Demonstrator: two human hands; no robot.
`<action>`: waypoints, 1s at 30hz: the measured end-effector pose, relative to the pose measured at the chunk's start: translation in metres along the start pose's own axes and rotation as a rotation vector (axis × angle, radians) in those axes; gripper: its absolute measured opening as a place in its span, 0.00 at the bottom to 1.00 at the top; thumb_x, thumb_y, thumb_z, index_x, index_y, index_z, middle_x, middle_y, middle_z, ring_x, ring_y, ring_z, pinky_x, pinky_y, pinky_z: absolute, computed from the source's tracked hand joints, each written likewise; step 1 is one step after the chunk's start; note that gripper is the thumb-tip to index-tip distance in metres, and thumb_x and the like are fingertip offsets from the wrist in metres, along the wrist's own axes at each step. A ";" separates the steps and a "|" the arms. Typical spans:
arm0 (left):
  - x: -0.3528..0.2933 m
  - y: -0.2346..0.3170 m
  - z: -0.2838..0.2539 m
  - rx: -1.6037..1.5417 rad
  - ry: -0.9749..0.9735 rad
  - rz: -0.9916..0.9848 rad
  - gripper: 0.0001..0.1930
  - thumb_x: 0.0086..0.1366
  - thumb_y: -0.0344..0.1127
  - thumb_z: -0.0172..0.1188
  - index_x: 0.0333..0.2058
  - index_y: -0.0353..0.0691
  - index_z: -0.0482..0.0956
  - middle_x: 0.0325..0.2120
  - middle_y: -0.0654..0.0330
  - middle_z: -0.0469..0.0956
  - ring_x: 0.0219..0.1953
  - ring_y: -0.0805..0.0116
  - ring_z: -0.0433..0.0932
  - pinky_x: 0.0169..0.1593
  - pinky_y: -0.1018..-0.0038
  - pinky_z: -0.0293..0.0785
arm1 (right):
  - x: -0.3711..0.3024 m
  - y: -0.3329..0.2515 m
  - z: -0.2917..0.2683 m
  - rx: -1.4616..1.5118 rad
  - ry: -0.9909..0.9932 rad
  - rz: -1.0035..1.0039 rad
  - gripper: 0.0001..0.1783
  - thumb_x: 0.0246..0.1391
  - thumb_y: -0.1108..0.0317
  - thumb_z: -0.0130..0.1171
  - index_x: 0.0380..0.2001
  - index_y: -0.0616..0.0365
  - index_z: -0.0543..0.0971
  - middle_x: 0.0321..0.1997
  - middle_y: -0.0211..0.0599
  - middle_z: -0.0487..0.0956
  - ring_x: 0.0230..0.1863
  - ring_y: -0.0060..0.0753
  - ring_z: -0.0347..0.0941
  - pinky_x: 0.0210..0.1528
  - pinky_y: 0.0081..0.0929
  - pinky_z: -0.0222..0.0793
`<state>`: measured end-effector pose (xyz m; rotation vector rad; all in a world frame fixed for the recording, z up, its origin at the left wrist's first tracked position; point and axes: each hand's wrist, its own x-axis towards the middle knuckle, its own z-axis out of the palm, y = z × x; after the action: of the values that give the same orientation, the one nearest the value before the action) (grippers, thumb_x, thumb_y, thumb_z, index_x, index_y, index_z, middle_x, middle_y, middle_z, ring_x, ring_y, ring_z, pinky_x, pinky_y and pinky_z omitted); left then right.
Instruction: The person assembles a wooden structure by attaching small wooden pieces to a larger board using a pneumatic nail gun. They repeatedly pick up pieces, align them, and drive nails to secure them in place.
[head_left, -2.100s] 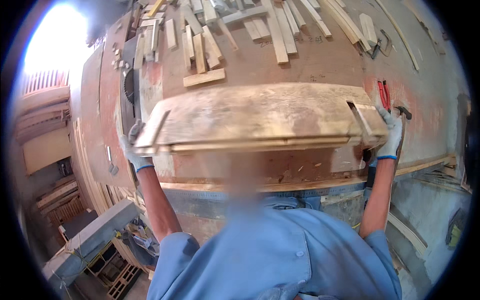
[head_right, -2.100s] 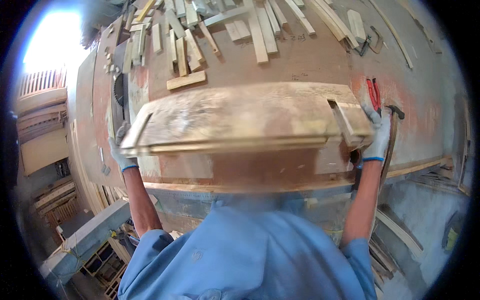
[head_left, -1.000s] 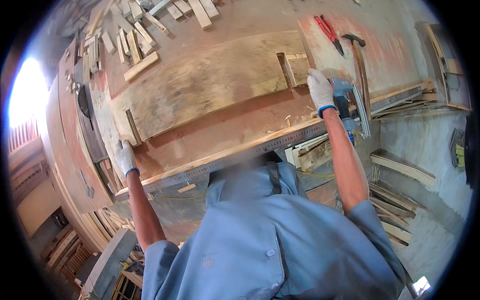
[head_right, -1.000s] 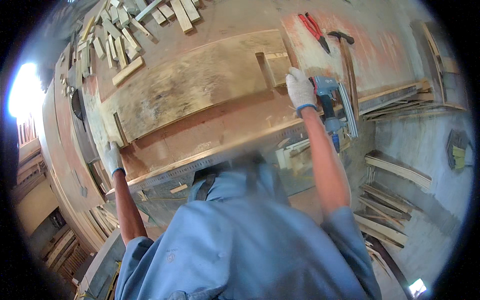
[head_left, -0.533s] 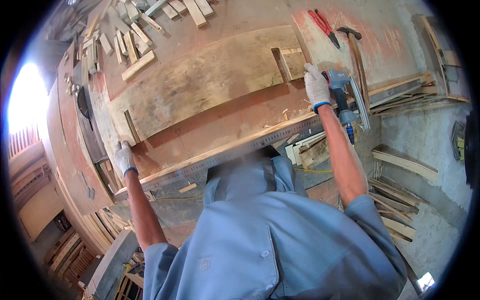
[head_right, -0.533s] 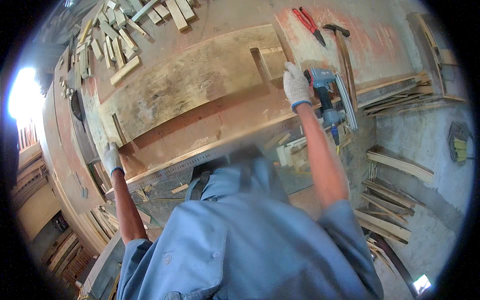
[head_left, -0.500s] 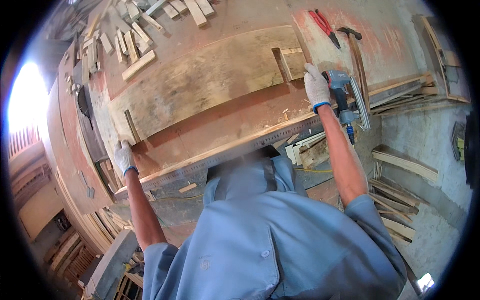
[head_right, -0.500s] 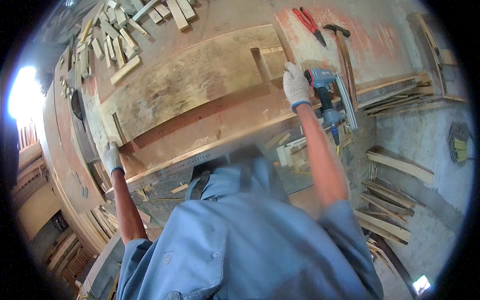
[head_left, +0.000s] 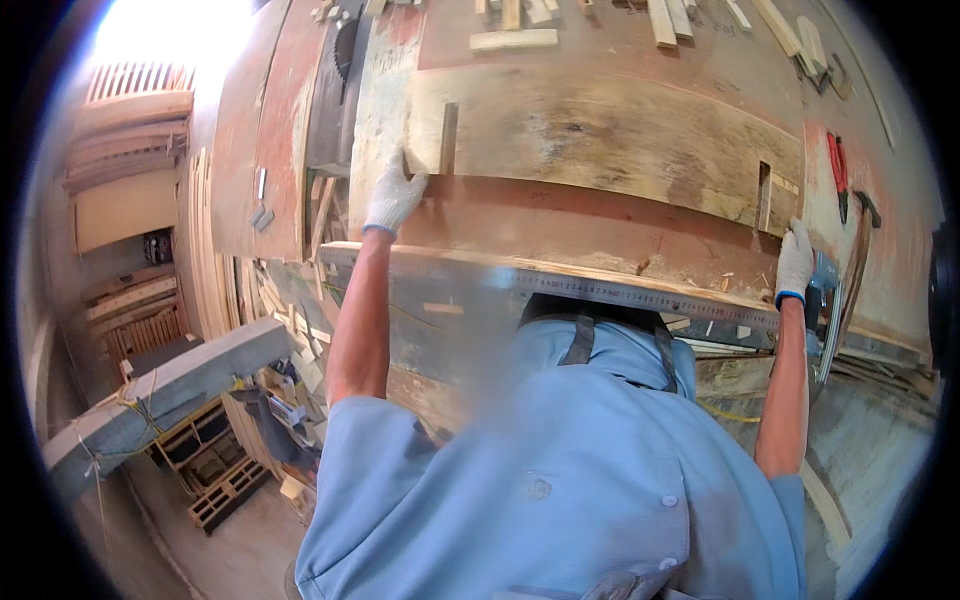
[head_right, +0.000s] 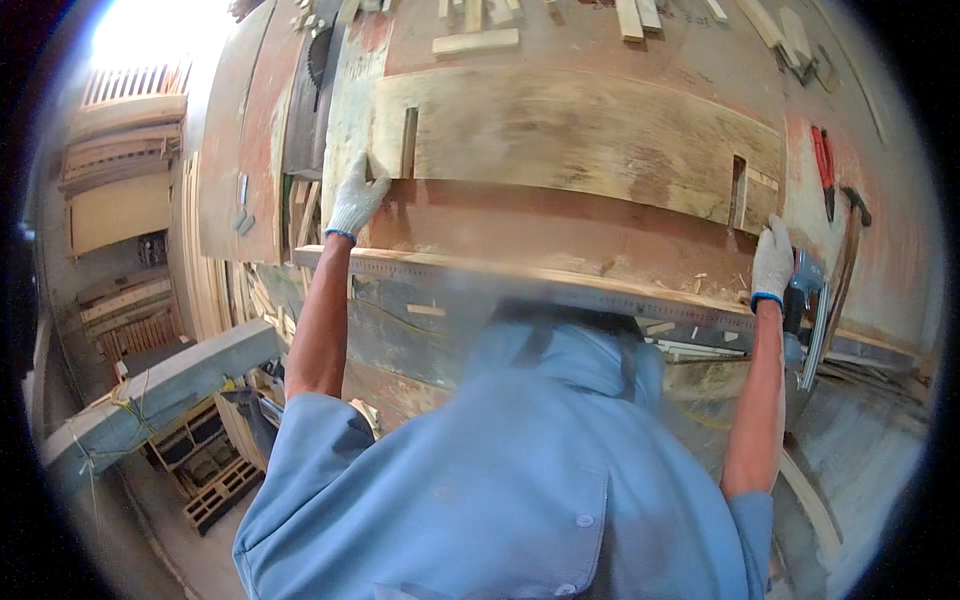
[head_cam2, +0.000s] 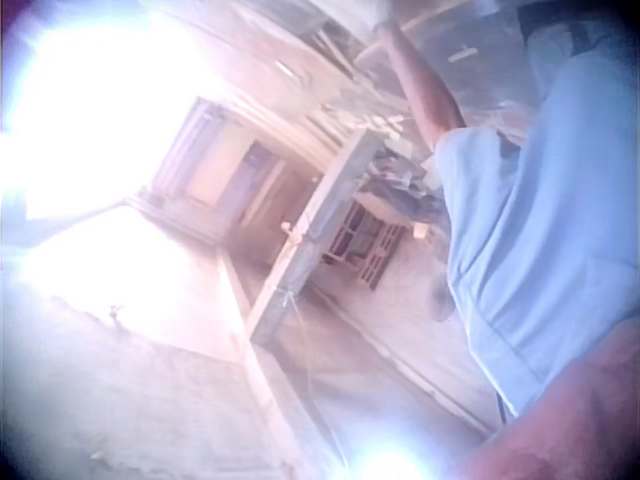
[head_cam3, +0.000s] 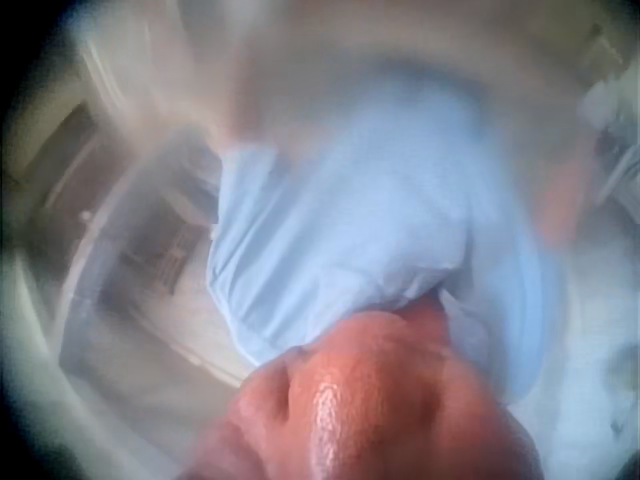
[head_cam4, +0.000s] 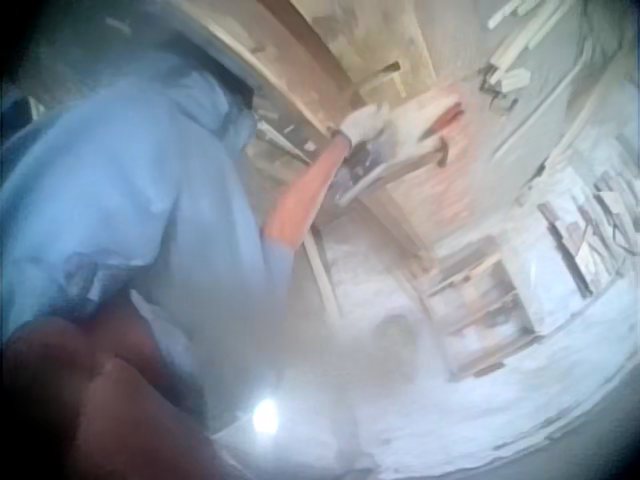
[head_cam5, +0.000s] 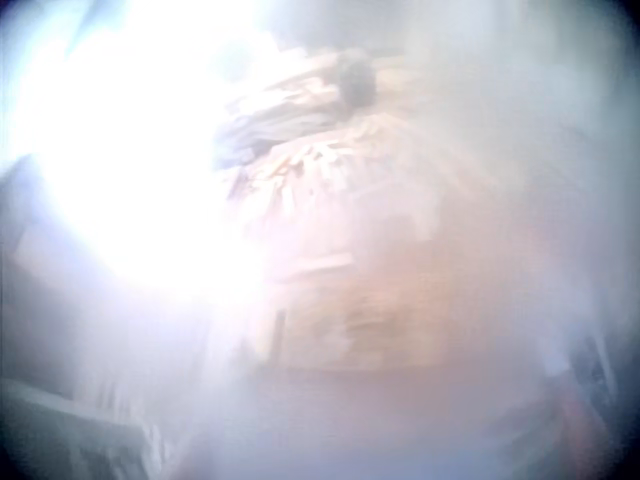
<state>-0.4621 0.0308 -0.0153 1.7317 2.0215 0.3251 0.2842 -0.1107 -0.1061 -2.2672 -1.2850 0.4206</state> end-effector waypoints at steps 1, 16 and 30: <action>0.000 -0.001 0.004 0.002 0.000 0.010 0.40 0.64 0.41 0.64 0.70 0.29 0.62 0.61 0.32 0.74 0.63 0.38 0.75 0.66 0.57 0.71 | 0.000 -0.003 -0.004 0.001 -0.001 0.013 0.24 0.68 0.65 0.50 0.62 0.64 0.78 0.64 0.47 0.81 0.67 0.42 0.74 0.72 0.32 0.63; 0.033 0.018 -0.003 0.054 0.144 0.109 0.48 0.66 0.52 0.67 0.73 0.27 0.57 0.71 0.34 0.63 0.73 0.41 0.62 0.76 0.58 0.57 | 0.027 -0.072 -0.029 -0.387 -0.094 0.153 0.43 0.63 0.37 0.53 0.68 0.62 0.72 0.63 0.63 0.78 0.67 0.61 0.73 0.70 0.48 0.65; 0.060 0.053 0.035 0.352 0.155 0.034 0.46 0.65 0.50 0.67 0.72 0.28 0.59 0.69 0.34 0.64 0.72 0.38 0.62 0.74 0.55 0.58 | 0.032 -0.150 -0.003 -0.468 -0.076 0.331 0.48 0.49 0.35 0.68 0.57 0.66 0.69 0.55 0.66 0.78 0.60 0.65 0.76 0.62 0.52 0.72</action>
<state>-0.4057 0.0949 -0.0324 2.0040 2.2710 0.1200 0.1959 -0.0196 -0.0203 -2.9034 -1.1315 0.3469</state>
